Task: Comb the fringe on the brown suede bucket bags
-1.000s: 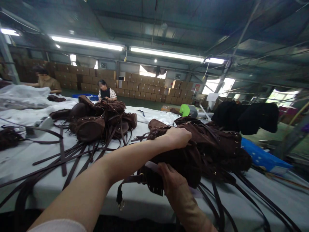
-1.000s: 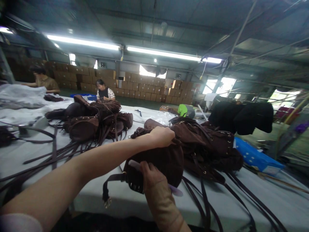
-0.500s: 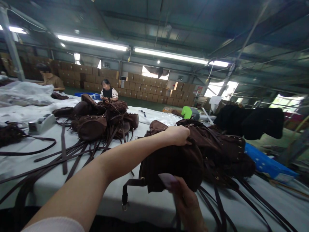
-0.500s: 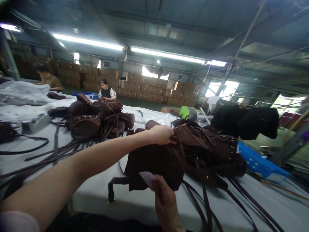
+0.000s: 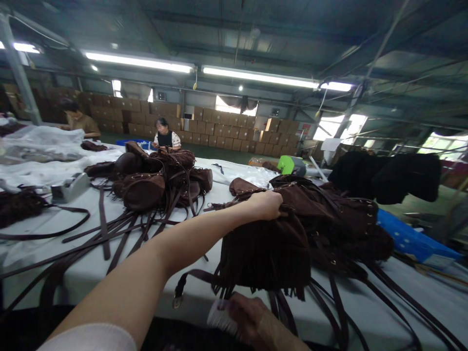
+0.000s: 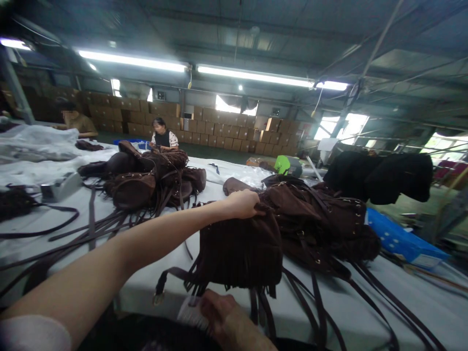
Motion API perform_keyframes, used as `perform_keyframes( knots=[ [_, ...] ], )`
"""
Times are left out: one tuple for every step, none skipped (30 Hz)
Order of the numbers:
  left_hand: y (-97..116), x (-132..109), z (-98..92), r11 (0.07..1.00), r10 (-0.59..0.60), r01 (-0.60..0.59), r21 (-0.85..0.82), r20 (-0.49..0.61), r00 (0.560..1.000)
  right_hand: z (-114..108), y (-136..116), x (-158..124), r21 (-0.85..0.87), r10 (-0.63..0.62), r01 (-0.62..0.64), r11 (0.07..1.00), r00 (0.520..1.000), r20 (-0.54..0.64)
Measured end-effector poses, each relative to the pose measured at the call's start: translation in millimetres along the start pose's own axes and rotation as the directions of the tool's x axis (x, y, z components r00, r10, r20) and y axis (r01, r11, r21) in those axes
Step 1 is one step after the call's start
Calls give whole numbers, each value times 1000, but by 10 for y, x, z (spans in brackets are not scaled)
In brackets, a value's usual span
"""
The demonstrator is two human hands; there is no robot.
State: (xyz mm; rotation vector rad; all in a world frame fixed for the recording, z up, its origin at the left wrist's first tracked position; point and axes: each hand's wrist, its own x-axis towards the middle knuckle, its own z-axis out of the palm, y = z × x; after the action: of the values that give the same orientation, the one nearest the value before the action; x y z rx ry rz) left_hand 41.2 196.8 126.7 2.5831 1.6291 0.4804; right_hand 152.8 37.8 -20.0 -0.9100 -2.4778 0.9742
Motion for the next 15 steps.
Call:
perform_keyframes(
  knots=[
    [-92, -10, 86, 1000, 13, -13, -6, 10, 1000, 17, -20, -49, 155, 13, -17, 988, 1000, 22],
    [-184, -34, 190, 1000, 28, -28, -11, 24, 999, 23, -46, -88, 278, 25, -37, 960, 999, 46],
    [-272, -73, 308, 999, 42, -41, -16, 39, 998, 20, -68, -111, 385, 41, -63, 921, 997, 65],
    [-353, -126, 435, 999, 47, -46, -19, 50, 998, 14, -75, -116, 487, 75, -95, 868, 995, 61],
    [-424, -191, 563, 999, 42, -40, -21, 56, 998, 9, -60, -105, 588, 120, -127, 799, 991, 51],
    [-485, -265, 684, 999, 27, -26, -23, 58, 998, 7, -17, -83, 681, 180, -155, 715, 983, 35],
    [-536, -348, 791, 1000, 7, -5, -26, 54, 999, 8, 52, -55, 758, 248, -170, 630, 969, 11],
    [-577, -437, 878, 1000, -16, 17, -21, 47, 999, 13, 142, -28, 808, 315, -171, 564, 949, -20],
    [-605, -537, 945, 998, -48, 48, -29, 20, 999, 21, 244, -6, 835, 375, -167, 525, 926, -50],
    [-618, -647, 992, 994, -90, 87, -73, -37, 995, 29, 349, 9, 848, 420, -164, 505, 905, -74],
    [-616, -772, 1024, 980, -138, 119, -161, -110, 984, 38, 445, 19, 855, 450, -165, 491, 889, -87],
    [-594, -911, 1050, 948, -190, 134, -290, -177, 966, 47, 524, 27, 863, 466, -164, 477, 880, -91],
    [-553, -1062, 1078, 887, -247, 126, -444, -225, 943, 53, 581, 37, 873, 472, -159, 461, 877, -90],
    [-493, -1219, 1118, 796, -297, 100, -597, -240, 924, 58, 614, 55, 885, 476, -152, 440, 875, -86],
    [-416, -1375, 1177, 692, -325, 77, -718, -214, 921, 60, 626, 82, 897, 480, -142, 418, 873, -85]
  ],
)
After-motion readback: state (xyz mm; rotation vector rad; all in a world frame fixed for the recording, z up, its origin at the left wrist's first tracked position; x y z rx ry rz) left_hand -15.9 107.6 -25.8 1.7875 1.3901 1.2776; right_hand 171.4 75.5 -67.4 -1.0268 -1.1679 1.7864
